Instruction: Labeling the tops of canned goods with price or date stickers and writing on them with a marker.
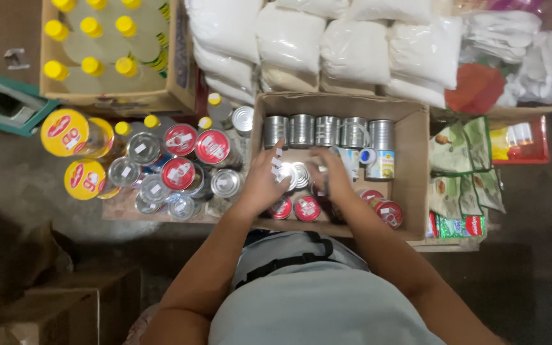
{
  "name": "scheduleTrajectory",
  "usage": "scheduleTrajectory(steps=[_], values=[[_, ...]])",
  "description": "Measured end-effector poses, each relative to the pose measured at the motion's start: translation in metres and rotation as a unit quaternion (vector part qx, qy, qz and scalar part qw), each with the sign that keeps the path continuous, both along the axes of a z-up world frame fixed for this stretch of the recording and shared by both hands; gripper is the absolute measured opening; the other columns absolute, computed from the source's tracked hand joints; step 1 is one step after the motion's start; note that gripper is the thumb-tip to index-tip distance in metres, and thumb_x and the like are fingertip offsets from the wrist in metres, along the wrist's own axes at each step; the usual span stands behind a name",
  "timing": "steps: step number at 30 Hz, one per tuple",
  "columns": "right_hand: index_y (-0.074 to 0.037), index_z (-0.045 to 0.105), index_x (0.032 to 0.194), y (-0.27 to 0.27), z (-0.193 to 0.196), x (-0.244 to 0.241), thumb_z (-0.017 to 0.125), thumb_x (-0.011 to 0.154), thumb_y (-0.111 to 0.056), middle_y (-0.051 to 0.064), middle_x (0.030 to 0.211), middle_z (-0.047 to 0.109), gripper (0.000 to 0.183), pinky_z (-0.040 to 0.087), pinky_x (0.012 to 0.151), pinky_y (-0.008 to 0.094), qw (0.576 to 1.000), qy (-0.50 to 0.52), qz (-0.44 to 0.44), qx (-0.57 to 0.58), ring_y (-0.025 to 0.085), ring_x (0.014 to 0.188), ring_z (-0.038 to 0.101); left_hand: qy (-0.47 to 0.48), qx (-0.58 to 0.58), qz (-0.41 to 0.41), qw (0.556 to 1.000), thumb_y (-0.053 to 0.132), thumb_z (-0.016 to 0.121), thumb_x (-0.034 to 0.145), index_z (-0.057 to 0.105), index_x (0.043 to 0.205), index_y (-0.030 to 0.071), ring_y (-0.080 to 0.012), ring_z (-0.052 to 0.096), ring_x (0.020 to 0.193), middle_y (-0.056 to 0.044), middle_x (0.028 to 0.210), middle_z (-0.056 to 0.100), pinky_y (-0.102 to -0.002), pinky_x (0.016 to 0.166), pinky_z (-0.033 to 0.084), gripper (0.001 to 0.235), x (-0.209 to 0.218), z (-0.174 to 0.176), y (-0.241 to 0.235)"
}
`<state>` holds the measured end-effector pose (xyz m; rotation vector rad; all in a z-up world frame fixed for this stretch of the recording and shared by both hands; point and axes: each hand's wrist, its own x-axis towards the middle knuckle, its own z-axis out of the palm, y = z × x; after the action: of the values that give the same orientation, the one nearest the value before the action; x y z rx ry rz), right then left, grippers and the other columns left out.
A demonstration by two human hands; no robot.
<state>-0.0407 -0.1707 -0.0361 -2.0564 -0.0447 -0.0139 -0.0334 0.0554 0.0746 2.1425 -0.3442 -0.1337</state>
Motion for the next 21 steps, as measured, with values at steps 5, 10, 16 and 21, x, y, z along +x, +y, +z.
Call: scheduleTrajectory(steps=[5,10,16,21], values=[[-0.006,0.062,0.125,-0.087,0.012,-0.002,0.077,0.088,-0.016,0.021,0.12,0.066,0.041,0.051,0.097,0.045,0.981,-0.036,-0.157,-0.11,0.039,0.111,0.065,0.022,0.015,-0.026,0.999,0.013,0.081,0.074,0.042,0.155,0.014,-0.04,0.055,0.118,-0.018,0.126,0.058,-0.047,0.103,0.046,0.089,0.004,-0.018,-0.034],[-0.005,0.06,0.125,-0.141,-0.015,-0.005,0.08,0.078,-0.014,0.024,0.119,0.064,0.052,0.048,0.097,0.051,0.961,0.001,-0.166,-0.221,0.047,0.112,0.06,0.005,0.04,-0.112,0.993,0.01,0.079,0.073,0.047,0.152,0.015,-0.0417,0.053,0.121,-0.019,0.128,0.058,-0.047,0.106,0.046,0.086,0.002,-0.049,-0.09],[-0.015,0.061,0.125,-0.142,-0.007,-0.019,0.084,0.063,-0.014,0.022,0.131,0.06,0.065,0.047,0.101,0.05,0.953,0.085,-0.082,-0.281,0.044,0.119,0.056,0.094,0.2,-0.233,0.947,0.026,0.078,0.077,0.051,0.149,0.02,-0.0418,0.048,0.128,-0.021,0.135,0.055,-0.05,0.108,0.044,0.077,-0.003,-0.075,-0.152],[-0.014,0.061,0.128,-0.15,-0.022,-0.025,0.083,0.067,-0.016,0.024,0.135,0.056,0.065,0.044,0.106,0.051,0.959,0.046,-0.048,-0.275,0.044,0.128,0.05,0.136,0.24,-0.192,0.942,0.032,0.082,0.072,0.052,0.146,0.02,-0.0429,0.04,0.135,-0.022,0.149,0.042,-0.053,0.11,0.039,0.08,0.001,-0.093,-0.179]])
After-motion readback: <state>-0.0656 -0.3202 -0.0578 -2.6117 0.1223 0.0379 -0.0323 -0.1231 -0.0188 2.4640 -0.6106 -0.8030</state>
